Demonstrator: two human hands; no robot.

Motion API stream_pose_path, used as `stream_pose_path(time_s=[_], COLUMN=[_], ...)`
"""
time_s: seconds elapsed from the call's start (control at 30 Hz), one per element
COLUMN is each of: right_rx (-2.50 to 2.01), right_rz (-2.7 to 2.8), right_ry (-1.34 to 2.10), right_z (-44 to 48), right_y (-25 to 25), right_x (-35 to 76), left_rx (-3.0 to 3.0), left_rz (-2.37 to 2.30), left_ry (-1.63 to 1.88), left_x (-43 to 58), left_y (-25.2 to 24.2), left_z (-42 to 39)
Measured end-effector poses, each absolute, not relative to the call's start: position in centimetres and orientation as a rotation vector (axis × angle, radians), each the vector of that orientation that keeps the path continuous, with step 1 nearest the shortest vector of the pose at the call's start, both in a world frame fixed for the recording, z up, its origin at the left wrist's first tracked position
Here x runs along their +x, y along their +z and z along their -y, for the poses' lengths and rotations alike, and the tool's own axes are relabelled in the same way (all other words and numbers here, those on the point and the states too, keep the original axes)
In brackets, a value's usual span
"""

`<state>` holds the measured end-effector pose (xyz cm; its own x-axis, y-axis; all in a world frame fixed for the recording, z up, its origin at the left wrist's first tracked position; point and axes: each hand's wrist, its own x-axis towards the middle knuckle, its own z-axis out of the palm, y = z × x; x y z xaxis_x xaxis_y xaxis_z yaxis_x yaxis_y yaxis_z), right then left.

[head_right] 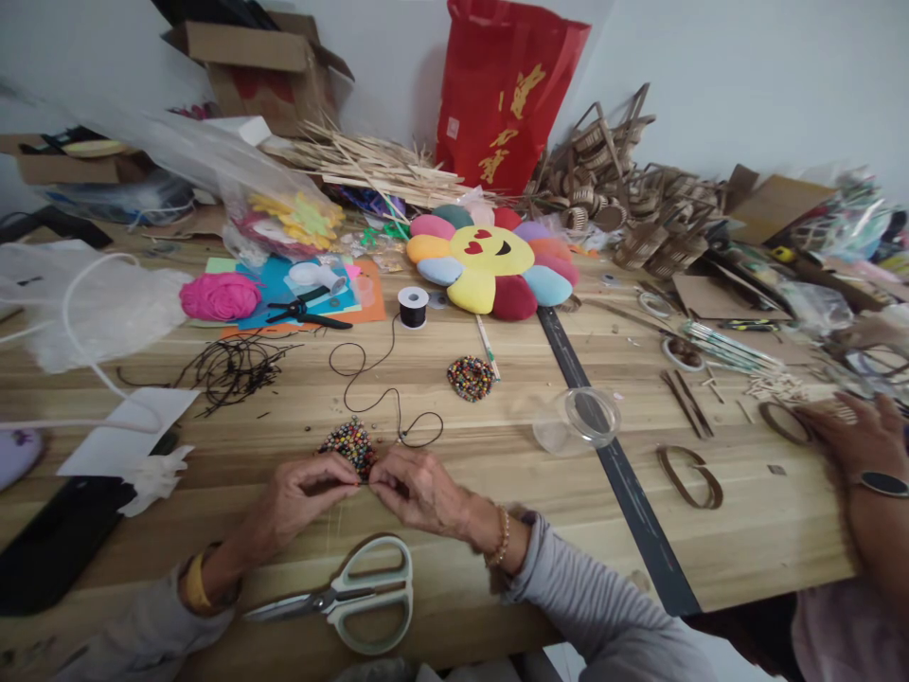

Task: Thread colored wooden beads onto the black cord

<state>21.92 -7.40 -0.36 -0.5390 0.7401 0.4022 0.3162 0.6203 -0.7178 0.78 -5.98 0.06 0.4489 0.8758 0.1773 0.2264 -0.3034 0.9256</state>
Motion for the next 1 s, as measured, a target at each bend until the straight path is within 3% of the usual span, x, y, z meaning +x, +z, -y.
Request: stream_pose_path(time_s=[1.0], right_rx=[-0.811], right_rz=[2.134], right_ry=[0.807], right_z=[7.40], right_y=[-0.06], right_x=[21.85], left_rx=[1.799], left_rz=[-0.984], left_ry=[0.804], left_x=[0.80], left_y=[-0.06], left_z=[6.00])
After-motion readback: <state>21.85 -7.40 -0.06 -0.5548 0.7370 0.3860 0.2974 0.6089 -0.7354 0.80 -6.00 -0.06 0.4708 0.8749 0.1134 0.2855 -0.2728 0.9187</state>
